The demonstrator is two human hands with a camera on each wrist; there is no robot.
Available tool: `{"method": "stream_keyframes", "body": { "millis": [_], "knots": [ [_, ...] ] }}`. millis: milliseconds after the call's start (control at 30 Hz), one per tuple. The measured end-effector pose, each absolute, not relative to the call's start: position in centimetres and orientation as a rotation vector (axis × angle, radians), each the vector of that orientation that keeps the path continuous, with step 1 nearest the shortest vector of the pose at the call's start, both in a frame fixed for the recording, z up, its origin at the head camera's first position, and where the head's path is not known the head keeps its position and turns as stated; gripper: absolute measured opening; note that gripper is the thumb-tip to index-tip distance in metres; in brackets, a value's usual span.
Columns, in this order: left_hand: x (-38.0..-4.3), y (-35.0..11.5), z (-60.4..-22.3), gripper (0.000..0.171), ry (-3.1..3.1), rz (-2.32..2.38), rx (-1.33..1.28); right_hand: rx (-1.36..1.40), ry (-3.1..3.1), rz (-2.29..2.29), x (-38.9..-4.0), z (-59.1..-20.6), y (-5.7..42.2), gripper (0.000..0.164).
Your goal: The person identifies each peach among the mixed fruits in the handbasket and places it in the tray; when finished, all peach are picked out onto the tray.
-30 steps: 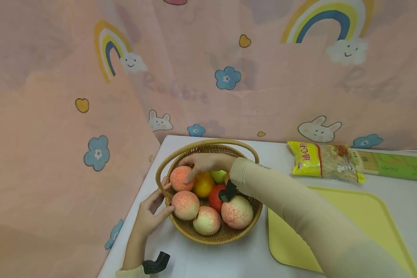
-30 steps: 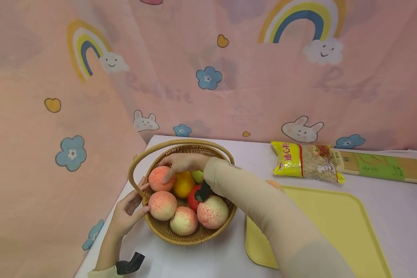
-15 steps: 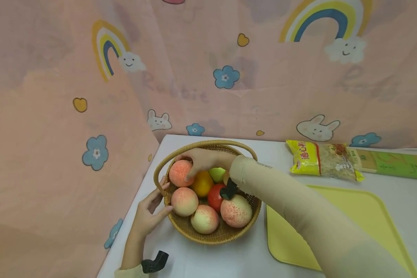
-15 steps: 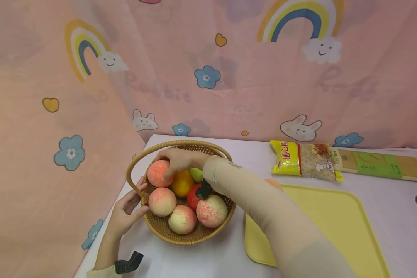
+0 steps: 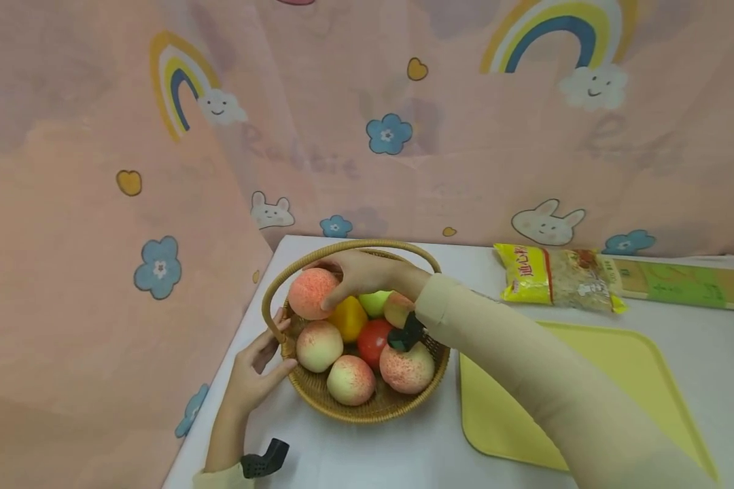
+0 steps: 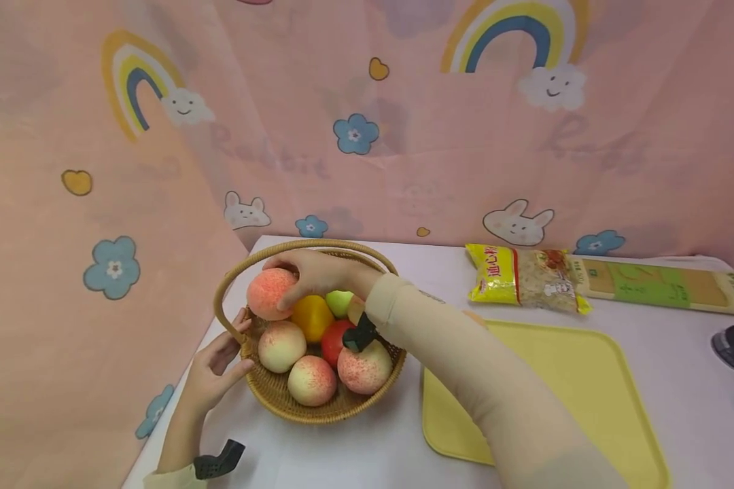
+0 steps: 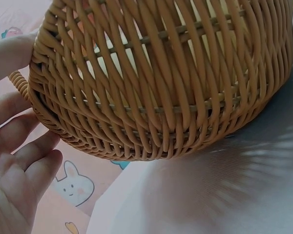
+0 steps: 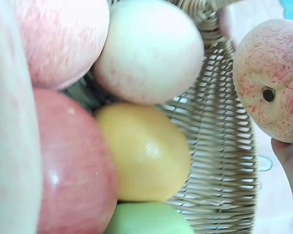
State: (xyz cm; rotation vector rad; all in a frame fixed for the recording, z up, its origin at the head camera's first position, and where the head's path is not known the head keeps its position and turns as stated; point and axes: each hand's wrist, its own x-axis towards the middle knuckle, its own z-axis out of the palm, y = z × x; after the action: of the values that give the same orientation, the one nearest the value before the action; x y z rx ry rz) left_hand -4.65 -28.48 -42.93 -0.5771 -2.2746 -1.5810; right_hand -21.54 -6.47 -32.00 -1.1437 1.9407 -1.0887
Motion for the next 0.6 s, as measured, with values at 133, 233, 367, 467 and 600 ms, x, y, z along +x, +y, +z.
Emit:
{"method": "stream_keyframes", "body": {
  "millis": [133, 233, 367, 467, 600],
  "knots": [
    [-4.5, -28.6, -43.0, 0.062, -2.252, -1.592, -0.591, -1.199, 1.906, -1.129, -20.6, -31.2, -6.0, 0.069],
    [-4.5, -28.6, -43.0, 0.063, -2.249, -1.596, -0.582, -1.274, 1.84, -1.182, -19.9, -30.8, -5.5, 0.067],
    [-4.5, -28.6, -43.1, 0.062, -2.264, -1.591, -0.564, -1.343, 1.693, -1.28, -18.8, -30.2, -4.0, 0.066],
    [-4.5, -28.6, -43.1, 0.061, -2.284, -1.572, -0.556, -1.398, 1.628, -1.35, -17.7, -29.9, -2.4, 0.067],
    [-4.6, -28.5, -42.9, 0.061, -2.304, -1.569, -0.542, -1.448, 1.591, -1.431, -16.1, -29.8, 0.3, 0.068]
  ]
}}
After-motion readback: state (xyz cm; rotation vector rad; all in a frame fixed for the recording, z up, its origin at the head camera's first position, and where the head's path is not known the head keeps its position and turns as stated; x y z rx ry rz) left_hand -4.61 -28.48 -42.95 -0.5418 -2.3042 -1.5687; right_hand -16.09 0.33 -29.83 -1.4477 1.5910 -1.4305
